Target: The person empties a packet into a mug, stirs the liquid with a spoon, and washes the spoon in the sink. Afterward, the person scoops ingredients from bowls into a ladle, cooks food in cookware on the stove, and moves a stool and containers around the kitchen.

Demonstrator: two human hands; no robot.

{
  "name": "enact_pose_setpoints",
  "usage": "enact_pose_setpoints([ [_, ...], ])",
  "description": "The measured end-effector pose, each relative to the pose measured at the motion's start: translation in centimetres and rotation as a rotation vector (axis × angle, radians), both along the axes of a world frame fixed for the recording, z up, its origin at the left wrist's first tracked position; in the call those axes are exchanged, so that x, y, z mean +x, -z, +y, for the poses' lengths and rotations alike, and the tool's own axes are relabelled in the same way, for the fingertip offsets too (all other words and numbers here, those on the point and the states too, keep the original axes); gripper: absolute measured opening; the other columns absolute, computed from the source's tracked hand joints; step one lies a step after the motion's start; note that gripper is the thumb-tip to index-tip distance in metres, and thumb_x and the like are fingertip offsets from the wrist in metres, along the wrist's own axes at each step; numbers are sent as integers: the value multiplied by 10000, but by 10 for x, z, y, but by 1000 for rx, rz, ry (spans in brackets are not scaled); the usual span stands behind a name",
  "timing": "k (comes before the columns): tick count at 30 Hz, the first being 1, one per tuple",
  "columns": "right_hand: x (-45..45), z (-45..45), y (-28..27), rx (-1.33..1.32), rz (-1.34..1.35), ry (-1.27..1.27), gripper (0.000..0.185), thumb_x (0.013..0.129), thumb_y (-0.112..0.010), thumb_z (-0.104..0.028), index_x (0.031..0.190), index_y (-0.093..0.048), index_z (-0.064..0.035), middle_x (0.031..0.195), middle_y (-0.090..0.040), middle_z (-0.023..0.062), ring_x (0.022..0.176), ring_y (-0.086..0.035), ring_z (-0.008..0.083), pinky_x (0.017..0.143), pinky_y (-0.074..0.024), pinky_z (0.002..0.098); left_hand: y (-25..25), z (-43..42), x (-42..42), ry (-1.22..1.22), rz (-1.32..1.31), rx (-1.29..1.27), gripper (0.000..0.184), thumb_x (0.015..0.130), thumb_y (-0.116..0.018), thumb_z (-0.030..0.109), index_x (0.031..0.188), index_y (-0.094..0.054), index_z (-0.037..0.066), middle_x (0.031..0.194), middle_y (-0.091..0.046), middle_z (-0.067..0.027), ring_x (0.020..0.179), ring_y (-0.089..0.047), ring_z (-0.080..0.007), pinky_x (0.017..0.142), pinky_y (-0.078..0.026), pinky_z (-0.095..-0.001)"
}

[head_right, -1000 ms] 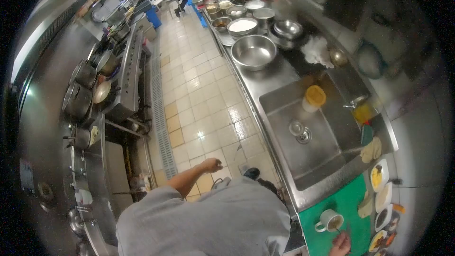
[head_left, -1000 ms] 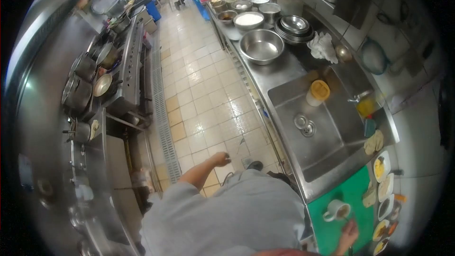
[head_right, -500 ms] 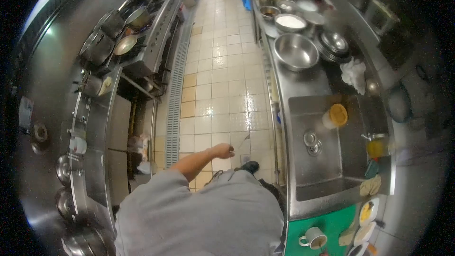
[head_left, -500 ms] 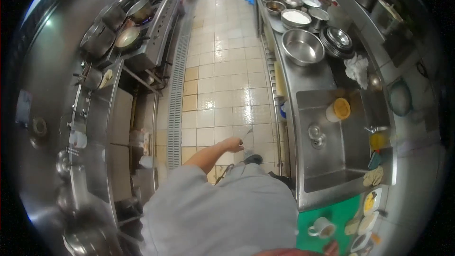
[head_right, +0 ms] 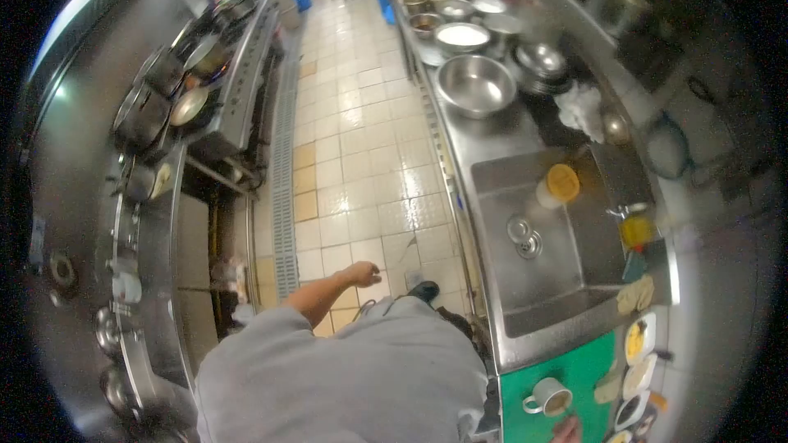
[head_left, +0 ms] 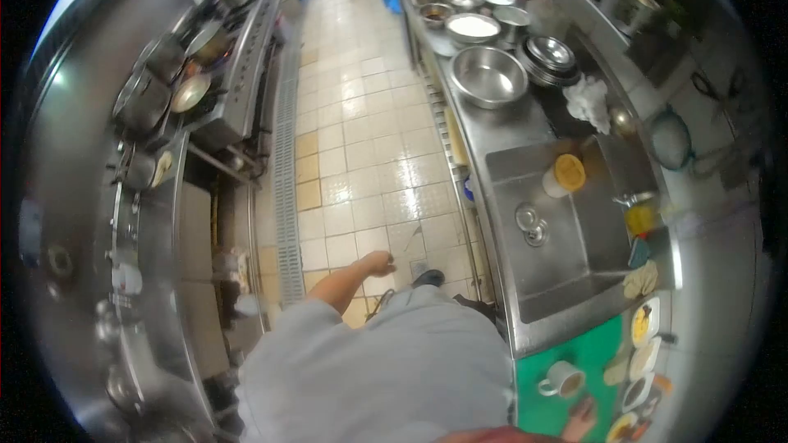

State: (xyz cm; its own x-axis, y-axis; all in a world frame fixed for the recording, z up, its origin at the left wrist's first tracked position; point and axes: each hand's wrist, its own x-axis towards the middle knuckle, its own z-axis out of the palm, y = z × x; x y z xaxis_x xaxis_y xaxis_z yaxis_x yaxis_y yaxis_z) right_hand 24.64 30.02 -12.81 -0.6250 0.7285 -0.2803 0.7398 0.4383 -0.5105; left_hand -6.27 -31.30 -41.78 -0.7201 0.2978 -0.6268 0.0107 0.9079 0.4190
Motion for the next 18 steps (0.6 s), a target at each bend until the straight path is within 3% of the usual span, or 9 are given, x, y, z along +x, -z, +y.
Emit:
enact_pose_setpoints([
  [1, 1, -6, 1, -1, 3, 33, 338, 1010, -598, -253, 1199, -645, 22, 1019, -702, 133, 868, -677, 227, 746, -582, 358, -8, 3, -4, 33, 3, -1, 445, 888, -636, 383, 1110, -714, 5, 1108, -694, -239, 1056, -658, -400, 939, -513, -450],
  [3, -11, -12, 7, -104, 295, -17, 343, 1027, -545, -300, 853, -588, -7, 707, -514, 7, 633, -458, 110, 565, -381, 280, -21, 8, -11, -37, -16, 20, 447, 893, -636, 382, 1127, -711, 9, 1123, -691, -240, 1067, -657, -396, 951, -510, -444],
  [6, 4, -7, 21, -42, 302, -29, 346, 1015, -553, -298, 814, -575, -17, 697, -520, 22, 636, -454, 122, 569, -379, 294, -20, 12, -25, -36, -25, 8, 471, 892, -647, 389, 1169, -694, 11, 1156, -684, -236, 1096, -648, -393, 958, -509, -439],
  [8, -3, -15, -1, -93, 333, -44, 314, 1028, -532, -251, 939, -641, 30, 743, -526, 36, 668, -470, 97, 591, -418, 261, -37, 19, -34, -72, -35, 21, 494, 890, -655, 398, 1198, -681, 12, 1170, -680, -235, 1116, -641, -390, 964, -505, -443],
  [10, -14, -12, -12, 0, 215, -31, 291, 1008, -528, -216, 881, -606, 33, 714, -497, 33, 665, -450, 114, 584, -390, 311, -35, 17, -38, -39, -34, 69, 498, 901, -656, 380, 1225, -664, 2, 1169, -685, -235, 1113, -653, -375, 966, -508, -433],
  [12, -20, -9, -14, 92, 177, -58, 267, 986, -548, -187, 999, -656, 57, 764, -634, 111, 698, -551, 149, 640, -461, 347, -21, 13, -40, -17, 44, 127, 474, 909, -663, 340, 1212, -664, -25, 1132, -705, -225, 1060, -689, -341, 924, -528, -388],
  [13, -16, -3, 8, 249, 286, -47, 292, 997, -560, -240, 887, -620, 24, 687, -565, 59, 657, -493, 130, 591, -416, 340, -29, 19, -40, 11, 27, 92, 464, 916, -641, 331, 1203, -664, -32, 1130, -705, -229, 1076, -683, -339, 937, -522, -382],
  [15, -24, -6, -5, 147, 239, -82, 272, 996, -575, -241, 896, -621, 8, 689, -575, 61, 649, -507, 153, 601, -430, 334, 7, 1, -43, 85, 19, 213, 403, 931, -581, 314, 1090, -674, -44, 1016, -705, -222, 957, -669, -356, 850, -508, -395],
  [18, -19, -10, -1, -44, 165, -31, 314, 1003, -602, -267, 1027, -688, 34, 784, -675, 77, 679, -621, 132, 625, -500, 302, -18, 12, -38, 181, -89, 110, 383, 936, -571, 315, 1051, -674, -35, 1006, -694, -230, 943, -661, -365, 827, -497, -410],
])
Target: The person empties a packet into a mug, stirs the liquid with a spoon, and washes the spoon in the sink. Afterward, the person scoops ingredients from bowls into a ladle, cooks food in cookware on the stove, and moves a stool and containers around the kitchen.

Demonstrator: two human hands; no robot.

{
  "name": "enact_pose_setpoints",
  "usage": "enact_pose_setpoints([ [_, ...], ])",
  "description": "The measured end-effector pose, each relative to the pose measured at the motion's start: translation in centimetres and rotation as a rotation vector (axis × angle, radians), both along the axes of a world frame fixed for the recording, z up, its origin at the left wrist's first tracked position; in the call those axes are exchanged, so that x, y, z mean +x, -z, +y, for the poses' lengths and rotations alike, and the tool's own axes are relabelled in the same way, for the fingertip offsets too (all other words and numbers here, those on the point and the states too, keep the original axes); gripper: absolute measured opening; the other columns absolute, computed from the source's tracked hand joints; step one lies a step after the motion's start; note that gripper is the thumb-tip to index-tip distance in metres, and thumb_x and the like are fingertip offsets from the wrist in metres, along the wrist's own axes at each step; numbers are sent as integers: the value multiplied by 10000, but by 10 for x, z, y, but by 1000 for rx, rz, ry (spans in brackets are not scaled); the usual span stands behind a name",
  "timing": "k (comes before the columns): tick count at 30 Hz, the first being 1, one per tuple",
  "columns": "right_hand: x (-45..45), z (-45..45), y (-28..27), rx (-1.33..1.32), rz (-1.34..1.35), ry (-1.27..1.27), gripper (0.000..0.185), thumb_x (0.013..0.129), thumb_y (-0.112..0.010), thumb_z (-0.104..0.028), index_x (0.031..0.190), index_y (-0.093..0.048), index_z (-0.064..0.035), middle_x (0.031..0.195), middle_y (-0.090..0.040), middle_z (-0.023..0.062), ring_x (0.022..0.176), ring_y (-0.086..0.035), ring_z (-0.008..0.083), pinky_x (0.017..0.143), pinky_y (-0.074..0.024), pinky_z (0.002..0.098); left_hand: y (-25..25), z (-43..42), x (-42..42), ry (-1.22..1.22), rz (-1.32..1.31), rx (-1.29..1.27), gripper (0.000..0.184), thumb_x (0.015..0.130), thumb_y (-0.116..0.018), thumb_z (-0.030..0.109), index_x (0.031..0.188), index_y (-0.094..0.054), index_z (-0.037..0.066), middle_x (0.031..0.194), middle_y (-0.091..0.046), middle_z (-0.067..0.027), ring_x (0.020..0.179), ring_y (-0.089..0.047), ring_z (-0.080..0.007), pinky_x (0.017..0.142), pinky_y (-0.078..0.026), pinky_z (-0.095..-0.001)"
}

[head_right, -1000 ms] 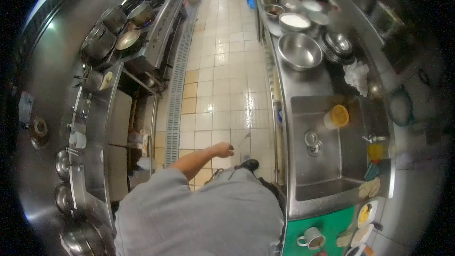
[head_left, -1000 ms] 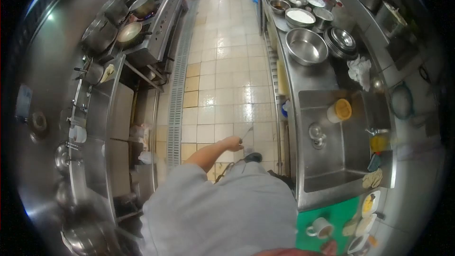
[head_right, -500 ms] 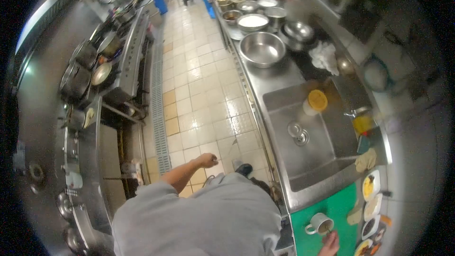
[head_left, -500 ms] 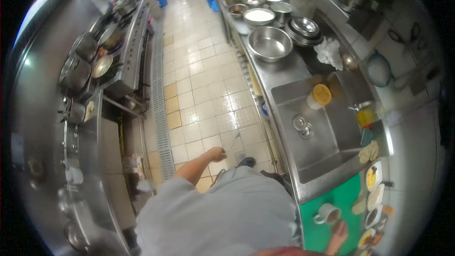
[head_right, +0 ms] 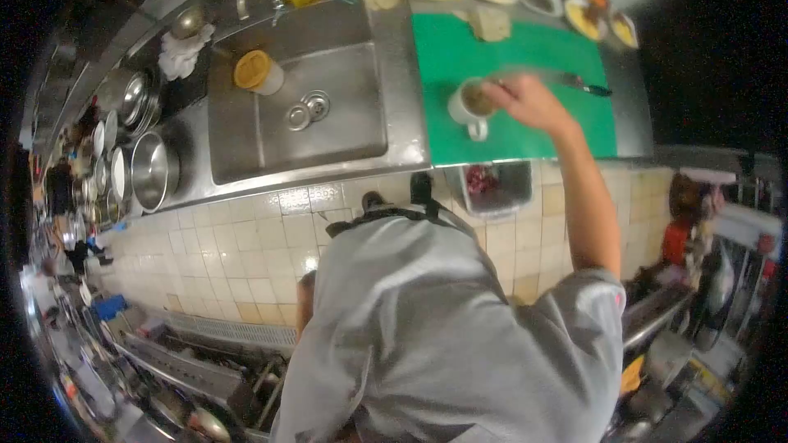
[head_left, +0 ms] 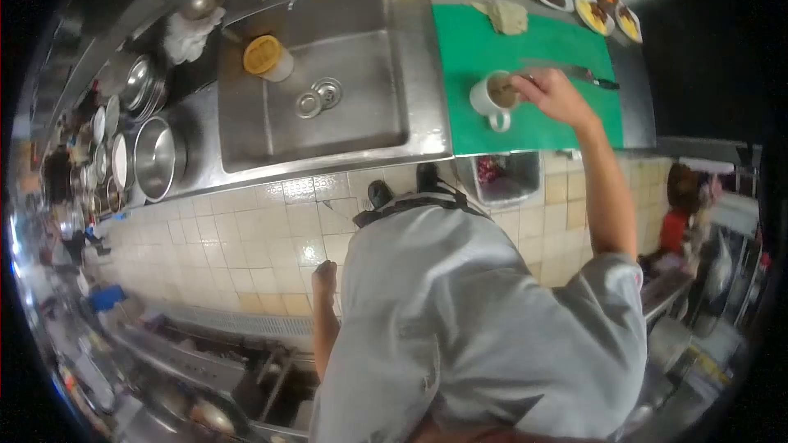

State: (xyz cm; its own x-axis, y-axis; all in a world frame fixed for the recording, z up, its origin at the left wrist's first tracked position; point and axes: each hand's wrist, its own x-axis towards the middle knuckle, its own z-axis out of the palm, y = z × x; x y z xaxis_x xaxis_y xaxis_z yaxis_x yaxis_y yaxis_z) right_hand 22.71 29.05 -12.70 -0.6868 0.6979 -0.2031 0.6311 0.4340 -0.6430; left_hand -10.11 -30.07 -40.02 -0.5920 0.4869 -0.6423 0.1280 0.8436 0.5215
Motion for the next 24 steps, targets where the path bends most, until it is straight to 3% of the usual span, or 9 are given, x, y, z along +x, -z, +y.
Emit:
enact_pose_setpoints([
  [3, 6, 0, -14, -9, 10, 0, 328, 1000, -619, -262, 1111, -690, 39, 841, -702, 86, 713, -660, 122, 639, -527, 288, 11, -14, -1, -31, -92, 35, 359, 949, -557, 294, 1038, -672, -34, 1020, -697, -230, 957, -666, -357, 841, -496, -404],
  [5, 13, 7, -7, 41, 4, 46, 326, 1002, -618, -264, 1107, -692, 36, 843, -702, 83, 713, -659, 123, 636, -527, 288, 17, -19, -11, 305, 68, -37, 344, 963, -540, 277, 1040, -671, -31, 990, -698, -227, 939, -663, -355, 839, -491, -401],
  [6, 15, 10, -4, 94, 1, 92, 323, 1004, -618, -266, 1103, -694, 32, 846, -701, 81, 714, -657, 125, 632, -526, 287, 27, -26, -15, 305, 64, -45, 344, 963, -540, 277, 1040, -671, -31, 990, -698, -227, 939, -663, -355, 839, -491, -401],
  [9, 12, 11, 8, 74, 46, 147, 335, 1004, -620, -277, 1108, -694, 33, 852, -703, 77, 710, -654, 128, 636, -526, 281, 42, -35, -19, 238, 155, 36, 312, 965, -539, 260, 995, -656, -27, 952, -678, -227, 918, -649, -362, 823, -484, -407],
  [11, 6, 2, 7, 20, 104, 98, 342, 1006, -618, -282, 1117, -691, 33, 864, -705, 75, 716, -652, 127, 643, -525, 276, 4, -4, -21, 0, -47, 20, 336, 968, -556, 278, 1075, -666, -21, 1045, -686, -224, 1013, -650, -355, 867, -485, -392],
  [13, 5, -4, 2, -31, 161, 48, 348, 1007, -615, -287, 1125, -688, 32, 876, -707, 74, 722, -650, 125, 651, -525, 271, 9, -2, -24, -17, -62, -21, 364, 961, -578, 286, 1123, -662, -29, 1116, -691, -210, 1066, -643, -338, 899, -480, -379],
  [15, 9, -7, -5, -144, 24, 81, 349, 1007, -617, -290, 1145, -683, 24, 899, -708, 64, 743, -642, 113, 668, -523, 266, 22, -3, -21, -92, 19, 161, 326, 955, -564, 277, 1050, -661, -19, 1012, -682, -224, 945, -641, -340, 834, -480, -400],
  [18, 17, -6, -7, -43, 25, 156, 346, 1006, -620, -292, 1153, -682, 15, 902, -705, 52, 760, -636, 104, 674, -521, 264, 5, 11, -15, -74, 78, 228, 283, 947, -552, 270, 924, -616, -4, 886, -619, -241, 812, -595, -355, 754, -460, -434],
  [24, 12, -12, 10, -5, 138, 75, 366, 1010, -613, -305, 1162, -674, 22, 896, -699, 56, 754, -643, 119, 669, -521, 274, 3, 14, -19, 70, -5, 175, 255, 938, -553, 268, 876, -590, 23, 859, -560, -236, 762, -536, -374, 729, -453, -427],
])
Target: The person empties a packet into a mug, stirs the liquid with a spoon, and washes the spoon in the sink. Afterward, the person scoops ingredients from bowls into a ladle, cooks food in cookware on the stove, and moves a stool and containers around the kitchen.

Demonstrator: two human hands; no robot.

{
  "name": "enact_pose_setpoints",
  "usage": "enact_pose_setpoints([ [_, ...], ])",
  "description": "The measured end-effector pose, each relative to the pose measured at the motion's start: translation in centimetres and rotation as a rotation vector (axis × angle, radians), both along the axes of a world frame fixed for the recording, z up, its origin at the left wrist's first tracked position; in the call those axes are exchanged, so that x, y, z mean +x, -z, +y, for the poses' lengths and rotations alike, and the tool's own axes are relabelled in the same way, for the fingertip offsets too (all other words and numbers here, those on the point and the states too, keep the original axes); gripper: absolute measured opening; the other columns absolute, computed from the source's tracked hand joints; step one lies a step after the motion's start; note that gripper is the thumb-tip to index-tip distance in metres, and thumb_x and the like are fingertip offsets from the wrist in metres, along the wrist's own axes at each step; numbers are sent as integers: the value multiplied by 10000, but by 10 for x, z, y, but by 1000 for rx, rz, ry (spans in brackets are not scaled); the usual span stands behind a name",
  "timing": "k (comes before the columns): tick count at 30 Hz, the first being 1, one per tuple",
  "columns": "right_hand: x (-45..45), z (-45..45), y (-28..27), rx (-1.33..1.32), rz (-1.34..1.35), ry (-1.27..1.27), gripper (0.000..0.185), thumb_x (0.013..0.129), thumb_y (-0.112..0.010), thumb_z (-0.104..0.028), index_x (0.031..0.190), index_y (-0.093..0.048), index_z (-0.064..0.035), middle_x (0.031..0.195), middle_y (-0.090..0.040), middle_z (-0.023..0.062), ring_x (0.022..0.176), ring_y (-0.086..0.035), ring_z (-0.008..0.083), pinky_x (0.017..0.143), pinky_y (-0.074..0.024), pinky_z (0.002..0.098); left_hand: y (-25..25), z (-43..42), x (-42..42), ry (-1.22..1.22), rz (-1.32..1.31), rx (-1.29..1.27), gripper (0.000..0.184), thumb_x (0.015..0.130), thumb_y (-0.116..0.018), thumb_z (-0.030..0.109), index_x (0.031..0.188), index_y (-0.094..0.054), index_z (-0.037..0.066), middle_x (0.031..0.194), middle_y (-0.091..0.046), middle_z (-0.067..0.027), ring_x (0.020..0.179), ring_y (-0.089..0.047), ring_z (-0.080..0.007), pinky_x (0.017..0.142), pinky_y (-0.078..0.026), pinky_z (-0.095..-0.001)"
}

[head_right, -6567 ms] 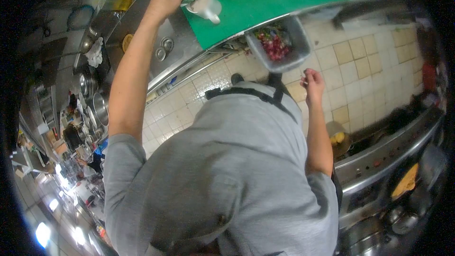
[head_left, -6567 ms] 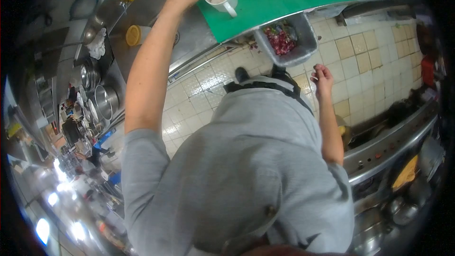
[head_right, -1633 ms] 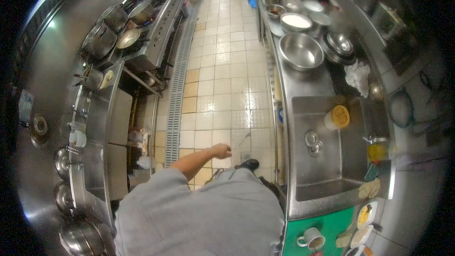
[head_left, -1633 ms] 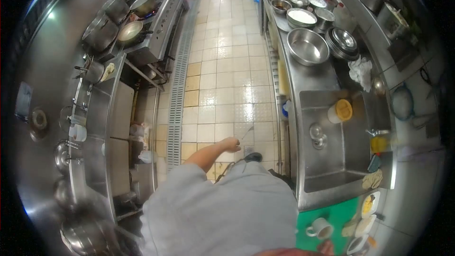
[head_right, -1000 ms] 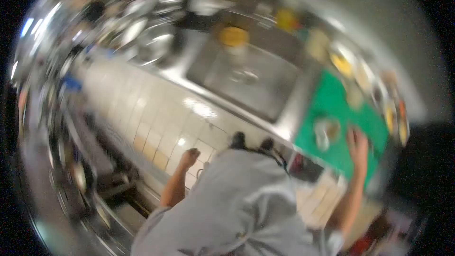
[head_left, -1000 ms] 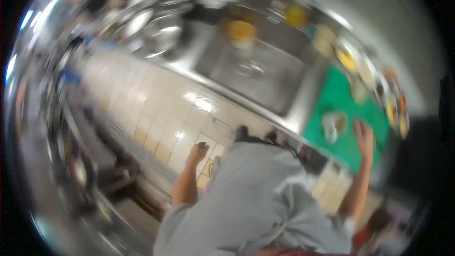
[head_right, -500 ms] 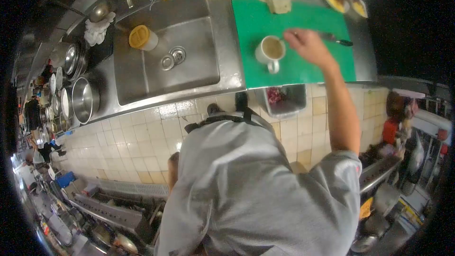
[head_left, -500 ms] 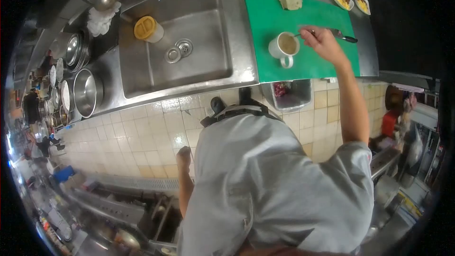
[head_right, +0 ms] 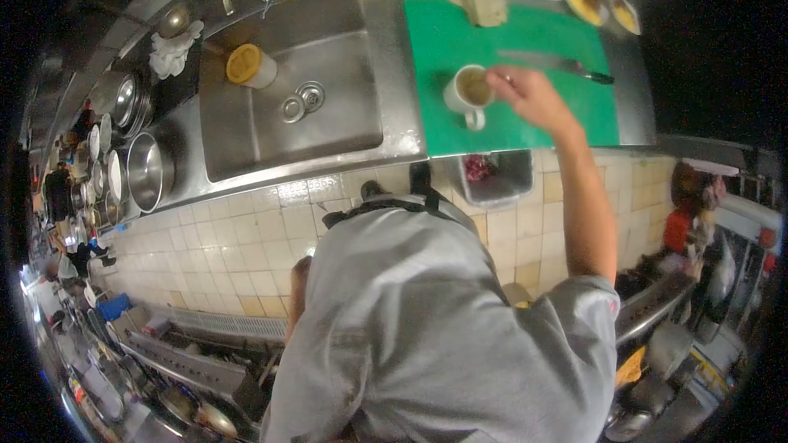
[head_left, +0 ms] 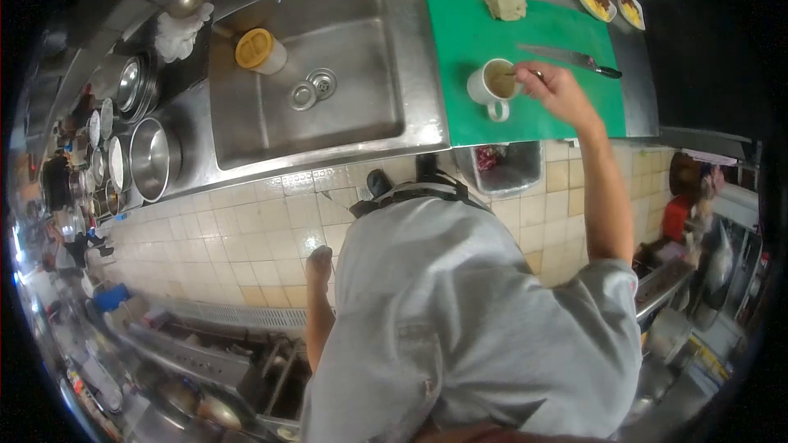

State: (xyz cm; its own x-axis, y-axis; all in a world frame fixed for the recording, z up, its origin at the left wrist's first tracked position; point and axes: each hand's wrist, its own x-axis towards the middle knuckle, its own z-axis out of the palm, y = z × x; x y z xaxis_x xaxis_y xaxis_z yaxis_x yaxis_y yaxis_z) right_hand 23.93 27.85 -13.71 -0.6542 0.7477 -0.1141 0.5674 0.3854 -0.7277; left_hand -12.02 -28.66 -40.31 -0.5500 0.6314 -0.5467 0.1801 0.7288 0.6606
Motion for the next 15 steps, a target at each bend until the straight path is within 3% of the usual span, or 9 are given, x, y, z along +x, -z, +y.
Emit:
enact_pose_setpoints([
  [4, 2, -6, -14, -136, -42, 18, 356, 1013, -609, -296, 1168, -673, 17, 884, -699, 52, 750, -639, 122, 668, -520, 278, -6, 4, -1, 11, 21, -6, 244, 924, -549, 251, 873, -593, 16, 850, -564, -232, 762, -541, -355, 733, -454, -420],
  [7, 9, 5, -6, -16, -112, 72, 337, 1017, -604, -275, 1167, -672, 18, 880, -698, 49, 749, -638, 123, 668, -520, 279, -19, 15, -1, -27, -23, -131, 252, 913, -554, 249, 879, -598, 3, 847, -579, -223, 775, -567, -324, 746, -459, -418],
  [9, 4, 5, -3, 46, -97, 90, 345, 1019, -599, -276, 1168, -668, 27, 889, -698, 64, 754, -638, 126, 675, -521, 280, -16, 12, 0, -21, 15, 1, 264, 907, -557, 254, 901, -616, -3, 859, -605, -214, 796, -590, -293, 761, -465, -411],
  [13, -1, -5, -6, 4, -34, 2, 363, 1019, -597, -296, 1171, -666, 27, 890, -700, 72, 762, -636, 122, 680, -518, 274, 0, 2, -2, -104, -26, -9, 288, 920, -550, 276, 930, -635, 2, 886, -625, -212, 816, -600, -295, 775, -471, -405],
  [15, 3, -6, -8, -142, 12, 37, 362, 1019, -596, -305, 1171, -672, 14, 880, -699, 72, 771, -630, 116, 683, -513, 271, 4, 0, -8, 92, 84, -69, 315, 933, -543, 301, 964, -652, 7, 924, -645, -225, 850, -618, -323, 793, -475, -414],
])
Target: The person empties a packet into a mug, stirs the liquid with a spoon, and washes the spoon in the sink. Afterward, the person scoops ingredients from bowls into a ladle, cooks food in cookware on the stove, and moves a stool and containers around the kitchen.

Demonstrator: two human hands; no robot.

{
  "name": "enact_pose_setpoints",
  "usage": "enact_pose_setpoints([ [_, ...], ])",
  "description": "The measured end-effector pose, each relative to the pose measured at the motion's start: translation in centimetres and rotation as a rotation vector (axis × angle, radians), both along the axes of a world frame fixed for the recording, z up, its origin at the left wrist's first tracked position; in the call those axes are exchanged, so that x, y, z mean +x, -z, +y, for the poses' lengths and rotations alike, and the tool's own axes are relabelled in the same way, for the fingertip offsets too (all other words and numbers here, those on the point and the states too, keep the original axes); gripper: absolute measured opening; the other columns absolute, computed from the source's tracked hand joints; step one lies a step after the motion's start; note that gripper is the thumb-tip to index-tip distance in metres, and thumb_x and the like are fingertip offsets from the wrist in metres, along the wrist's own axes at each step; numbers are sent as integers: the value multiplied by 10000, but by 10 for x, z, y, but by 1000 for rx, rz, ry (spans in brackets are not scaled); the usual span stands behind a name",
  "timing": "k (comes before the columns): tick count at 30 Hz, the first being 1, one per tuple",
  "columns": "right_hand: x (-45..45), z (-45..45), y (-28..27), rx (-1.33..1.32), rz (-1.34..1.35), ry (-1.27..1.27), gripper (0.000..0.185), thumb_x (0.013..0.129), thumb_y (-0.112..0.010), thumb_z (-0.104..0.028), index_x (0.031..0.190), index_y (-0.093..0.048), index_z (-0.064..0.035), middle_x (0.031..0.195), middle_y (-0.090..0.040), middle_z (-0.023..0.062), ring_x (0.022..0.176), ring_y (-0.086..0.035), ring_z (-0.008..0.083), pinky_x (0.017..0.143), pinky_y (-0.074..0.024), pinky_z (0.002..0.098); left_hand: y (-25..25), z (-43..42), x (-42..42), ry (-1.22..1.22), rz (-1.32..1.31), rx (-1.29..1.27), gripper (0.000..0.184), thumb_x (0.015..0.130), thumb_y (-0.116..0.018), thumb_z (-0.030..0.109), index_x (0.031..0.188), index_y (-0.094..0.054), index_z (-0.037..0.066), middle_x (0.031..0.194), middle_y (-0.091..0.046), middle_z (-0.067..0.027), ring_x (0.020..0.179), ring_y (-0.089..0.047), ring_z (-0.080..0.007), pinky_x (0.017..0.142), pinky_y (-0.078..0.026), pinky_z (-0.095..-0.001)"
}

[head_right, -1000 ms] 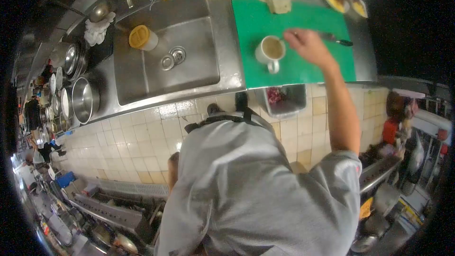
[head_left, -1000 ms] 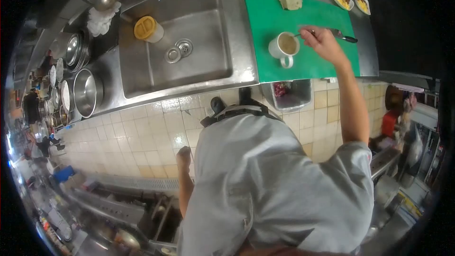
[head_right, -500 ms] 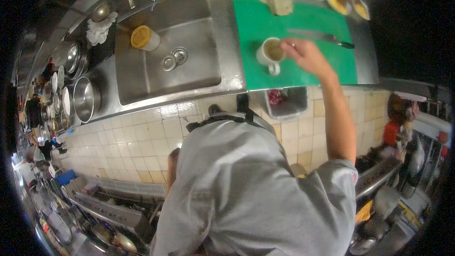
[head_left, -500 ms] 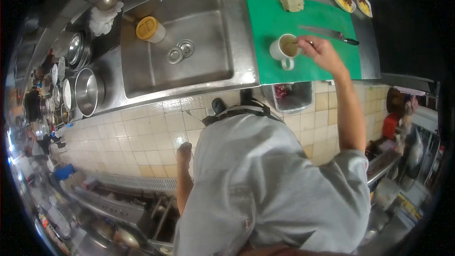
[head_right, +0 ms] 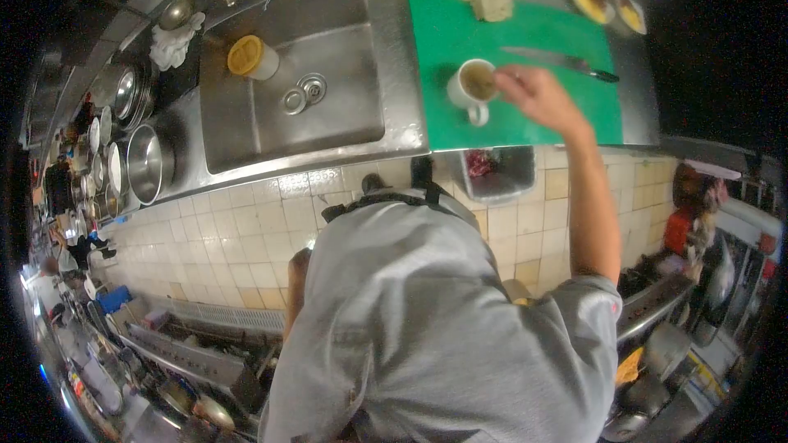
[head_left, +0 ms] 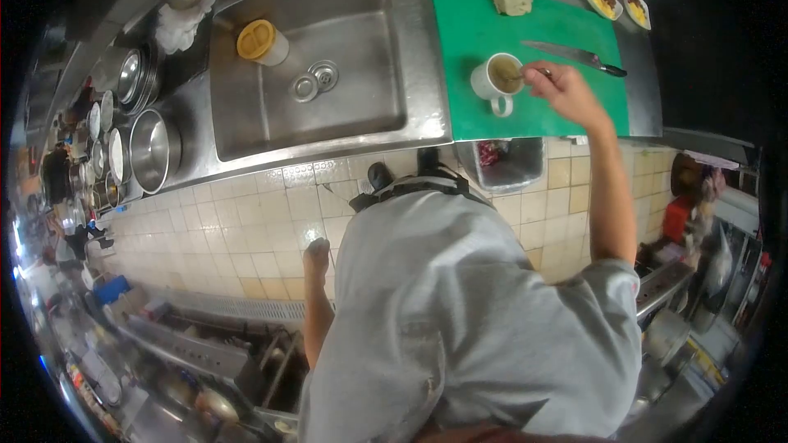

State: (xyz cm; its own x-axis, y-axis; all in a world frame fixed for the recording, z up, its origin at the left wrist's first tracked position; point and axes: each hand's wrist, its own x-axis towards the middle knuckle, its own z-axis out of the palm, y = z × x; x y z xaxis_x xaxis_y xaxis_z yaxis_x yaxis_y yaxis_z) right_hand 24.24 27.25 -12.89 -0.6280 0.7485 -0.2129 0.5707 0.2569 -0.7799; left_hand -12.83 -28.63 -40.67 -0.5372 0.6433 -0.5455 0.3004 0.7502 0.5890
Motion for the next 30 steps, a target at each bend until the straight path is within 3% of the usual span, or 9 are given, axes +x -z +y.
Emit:
enact_pose_setpoints([
  [7, -2, 7, 2, 127, -50, 87, 372, 1012, -606, -313, 1149, -678, 25, 915, -703, 79, 791, -637, 122, 696, -520, 277, 2, -3, 1, -58, -26, -56, 344, 936, -559, 322, 1022, -678, 11, 1038, -675, -239, 995, -655, -372, 855, -486, -430],
  [9, -4, 6, 7, 60, -29, -8, 378, 1010, -609, -315, 1152, -677, 28, 916, -706, 79, 791, -639, 123, 702, -520, 274, -6, -3, 7, -124, -47, -12, 354, 943, -545, 326, 1049, -679, 16, 1075, -674, -237, 1058, -639, -388, 880, -485, -421],
  [13, 0, 2, -5, -32, -21, 18, 362, 1015, -601, -303, 1161, -678, 19, 917, -706, 75, 796, -642, 122, 706, -519, 271, -1, -5, 7, -202, -34, -33, 347, 948, -539, 316, 1056, -673, 13, 1083, -674, -231, 1059, -634, -381, 880, -480, -417],
  [15, 7, 9, 3, 24, -67, 132, 350, 1018, -596, -290, 1167, -676, 16, 930, -708, 75, 808, -651, 128, 709, -522, 275, -2, -1, 3, -30, -30, -160, 337, 950, -537, 311, 1013, -664, 6, 1061, -670, -229, 1034, -629, -387, 866, -477, -422],
  [19, 8, 6, 14, 214, -76, 102, 344, 1017, -597, -282, 1165, -673, 19, 941, -708, 73, 803, -650, 130, 710, -522, 276, -16, 9, 12, -143, -76, -113, 331, 958, -515, 309, 944, -639, 2, 1022, -656, -240, 1006, -617, -409, 841, -474, -441],
  [22, 8, -4, 10, 185, 9, 102, 335, 1016, -598, -274, 1161, -670, 19, 944, -707, 71, 782, -643, 126, 706, -520, 271, -25, 14, 15, -90, -73, -36, 338, 963, -486, 312, 914, -618, 5, 1008, -638, -259, 1000, -592, -442, 827, -468, -466],
  [24, 11, -6, 14, 118, 30, 135, 323, 1019, -594, -267, 1151, -672, 17, 936, -705, 69, 762, -643, 118, 694, -519, 262, -26, 13, 13, 24, 77, -44, 333, 965, -488, 306, 930, -627, 7, 1022, -642, -260, 990, -600, -442, 828, -465, -474],
  [28, 20, -16, 28, 45, 58, 233, 308, 1023, -580, -249, 1133, -677, 22, 905, -700, 74, 746, -645, 116, 679, -525, 260, -34, 18, 13, 25, 59, -97, 324, 962, -498, 304, 941, -641, 14, 1030, -651, -253, 990, -607, -439, 825, -471, -472],
  [30, 27, -19, 45, -78, 217, 347, 302, 1017, -581, -239, 1098, -684, 33, 867, -694, 82, 730, -642, 117, 652, -528, 265, -34, 16, 13, 5, 49, -96, 313, 961, -502, 285, 934, -636, 4, 1022, -662, -242, 991, -613, -437, 833, -481, -464],
])
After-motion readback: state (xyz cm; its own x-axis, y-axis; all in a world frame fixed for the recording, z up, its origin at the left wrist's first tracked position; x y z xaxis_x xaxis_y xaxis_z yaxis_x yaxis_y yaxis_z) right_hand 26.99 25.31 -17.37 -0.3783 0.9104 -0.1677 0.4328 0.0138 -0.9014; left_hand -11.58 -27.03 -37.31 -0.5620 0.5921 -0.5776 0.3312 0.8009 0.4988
